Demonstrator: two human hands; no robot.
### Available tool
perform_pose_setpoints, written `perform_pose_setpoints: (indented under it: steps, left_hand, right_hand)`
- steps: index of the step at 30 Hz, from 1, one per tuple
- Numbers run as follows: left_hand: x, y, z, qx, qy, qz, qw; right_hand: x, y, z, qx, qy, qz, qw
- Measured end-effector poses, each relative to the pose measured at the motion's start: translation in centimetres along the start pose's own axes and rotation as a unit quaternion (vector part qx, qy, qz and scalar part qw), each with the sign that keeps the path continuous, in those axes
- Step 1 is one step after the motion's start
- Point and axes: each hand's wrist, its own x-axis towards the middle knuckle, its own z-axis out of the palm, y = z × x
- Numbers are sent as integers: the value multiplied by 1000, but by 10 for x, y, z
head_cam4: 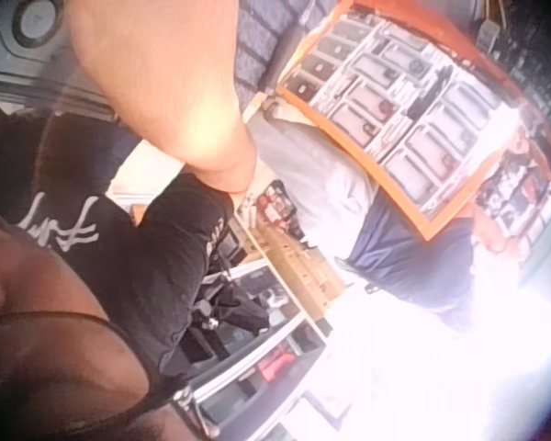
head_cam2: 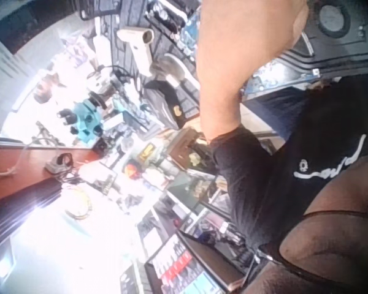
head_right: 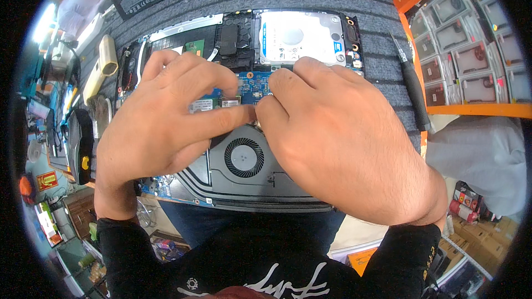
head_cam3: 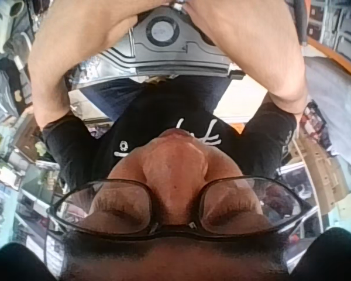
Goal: The person unplugs internal connectors, removes a cooling fan assembly, and then fits a battery module into the chassis of an open laptop, securing it with a screwdriver.
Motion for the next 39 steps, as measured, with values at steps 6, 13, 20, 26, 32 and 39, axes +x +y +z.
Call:
perform_pose_setpoints:
  steps: [6,13,20,26,32,39]
  left_hand:
    - [-2,2,-2,-12,-22,-4,1000]
    - [-2,0,0,-25,-22,-14,999]
    - [0,2,-2,-14,-26,-5,1000]
    - [0,-4,-1,-24,-1,4,1000]
    - [-2,-4,0,-24,7,13,1000]
    - [-2,-4,0,-28,-2,11,1000]
  right_hand:
    - [2,6,1,-3,8,-44,999]
    - [2,22,-9,34,28,-3,999]
    - [-3,32,-14,42,20,46,998]
    - [-1,29,-9,99,-5,29,995]
    - [-2,29,-6,153,-5,38,987]
    - [-1,29,-7,184,-10,50,982]
